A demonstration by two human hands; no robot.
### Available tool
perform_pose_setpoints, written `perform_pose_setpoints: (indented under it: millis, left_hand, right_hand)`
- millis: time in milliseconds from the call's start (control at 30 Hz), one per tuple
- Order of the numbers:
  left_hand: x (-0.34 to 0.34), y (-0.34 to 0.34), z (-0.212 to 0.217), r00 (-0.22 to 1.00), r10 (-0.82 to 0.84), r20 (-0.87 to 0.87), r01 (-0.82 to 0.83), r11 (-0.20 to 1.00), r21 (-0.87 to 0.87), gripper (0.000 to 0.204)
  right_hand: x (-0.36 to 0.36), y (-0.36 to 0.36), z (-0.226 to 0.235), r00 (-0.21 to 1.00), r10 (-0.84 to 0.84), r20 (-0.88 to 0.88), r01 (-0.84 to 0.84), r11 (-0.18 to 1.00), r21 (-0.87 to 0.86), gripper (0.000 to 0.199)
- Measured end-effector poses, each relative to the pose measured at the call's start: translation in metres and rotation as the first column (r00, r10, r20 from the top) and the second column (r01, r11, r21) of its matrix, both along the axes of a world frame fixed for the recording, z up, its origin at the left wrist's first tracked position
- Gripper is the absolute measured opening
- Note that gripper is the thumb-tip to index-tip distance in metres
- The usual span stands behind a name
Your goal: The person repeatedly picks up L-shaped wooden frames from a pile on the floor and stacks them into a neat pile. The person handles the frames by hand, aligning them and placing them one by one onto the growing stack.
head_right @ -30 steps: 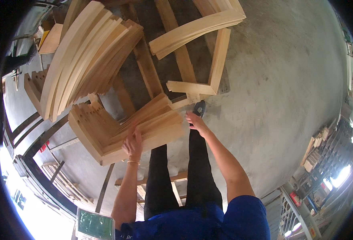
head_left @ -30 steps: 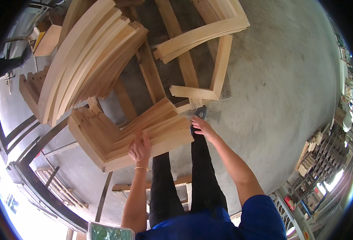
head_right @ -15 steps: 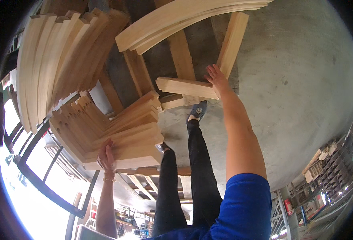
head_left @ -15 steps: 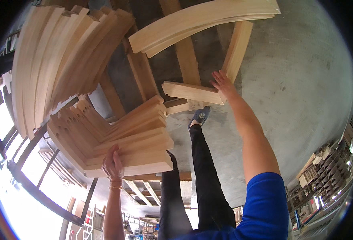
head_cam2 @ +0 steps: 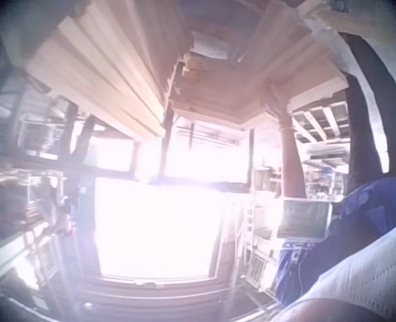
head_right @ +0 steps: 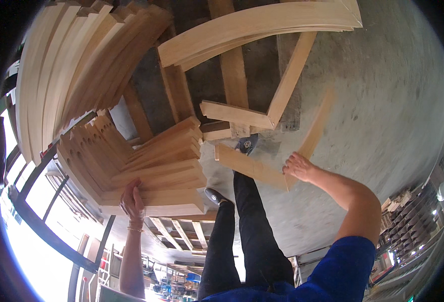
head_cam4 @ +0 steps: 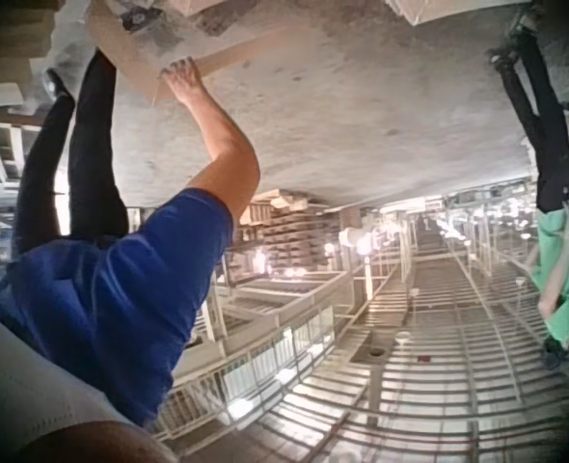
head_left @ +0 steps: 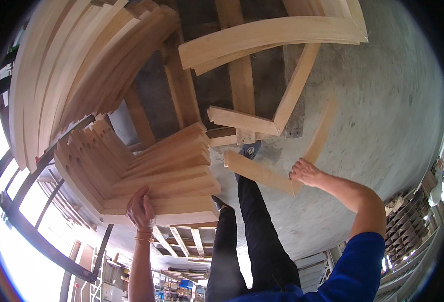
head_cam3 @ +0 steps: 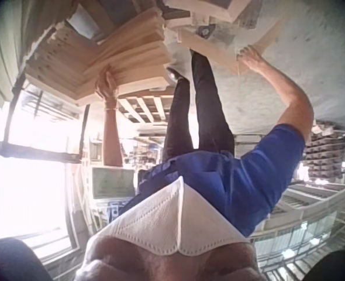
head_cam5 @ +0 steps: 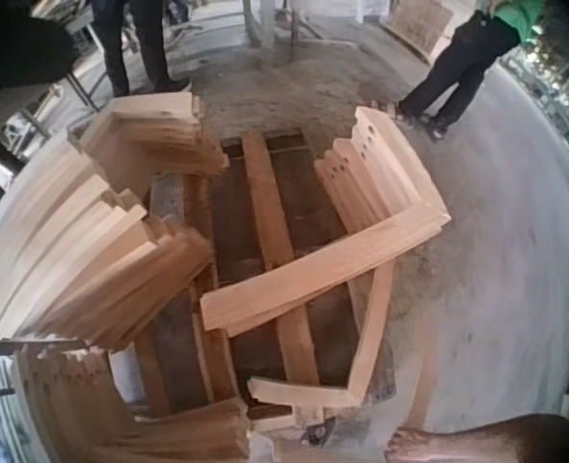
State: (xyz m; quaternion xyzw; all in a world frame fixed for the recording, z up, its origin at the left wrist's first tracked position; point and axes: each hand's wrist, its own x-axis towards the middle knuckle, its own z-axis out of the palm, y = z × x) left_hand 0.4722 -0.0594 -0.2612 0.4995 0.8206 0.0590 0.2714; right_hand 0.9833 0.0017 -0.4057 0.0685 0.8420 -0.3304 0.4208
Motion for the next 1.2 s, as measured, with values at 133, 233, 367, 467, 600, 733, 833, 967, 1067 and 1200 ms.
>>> perform_pose_setpoints:
  millis: [133,233,367,467,600,733,833,967,1067,1200]
  left_hand:
    - [0.001,0.006,0.001,0.999,-0.043,-0.007,0.043,0.999,-0.001,0.024]
    - [0.003,0.009,0.002,0.999,-0.042,-0.012,0.042,0.999,-0.024,0.023]
    - [0.0,0.003,0.002,1.0,-0.02,-0.013,0.02,1.0,0.014,0.023]
    - [0.004,0.005,0.003,0.998,-0.058,-0.029,0.057,0.998,-0.023,0.024]
    - [0.002,0.001,0.001,1.0,-0.029,-0.006,0.029,1.0,0.011,0.024]
    - [0.0,0.001,-0.003,1.0,-0.021,-0.008,0.021,1.0,0.0,0.024]
    - [-0.006,-0.006,0.002,0.998,-0.034,-0.051,0.035,0.999,0.005,0.024]
    - [-0.003,-0.004,0.003,0.999,-0.035,-0.041,0.033,0.999,-0.041,0.023]
    - [0.002,0.003,-0.001,1.0,-0.015,0.01,0.015,1.0,-0.002,0.022]
    - [0.0,0.0,0.001,1.0,-0.013,-0.026,0.013,1.0,0.007,0.022]
  right_hand:
    - [-0.012,0.003,0.006,0.989,-0.116,-0.091,0.133,0.969,0.211,0.024]
    - [-0.033,0.028,-0.014,0.971,-0.205,-0.126,0.237,0.903,0.36,0.022]
    - [-0.063,0.077,-0.058,0.923,-0.339,-0.183,0.385,0.829,0.405,0.02]
    - [-0.076,0.091,-0.077,0.938,-0.345,-0.038,0.324,0.829,0.456,0.026]
    - [-0.083,0.085,-0.081,0.92,-0.393,0.004,0.357,0.84,0.408,0.039]
    - [-0.076,0.074,-0.076,0.935,-0.347,0.074,0.271,0.833,0.483,0.059]
    - [-0.106,0.082,-0.074,0.894,-0.413,0.174,0.311,0.852,0.422,0.092]
    - [-0.14,0.064,-0.097,0.682,-0.727,0.083,0.611,0.628,0.483,0.115]
    - [-0.135,0.049,-0.118,0.553,-0.808,-0.203,0.739,0.363,0.568,0.085]
    - [-0.145,0.04,-0.117,0.387,-0.813,-0.436,0.888,0.201,0.413,0.053]
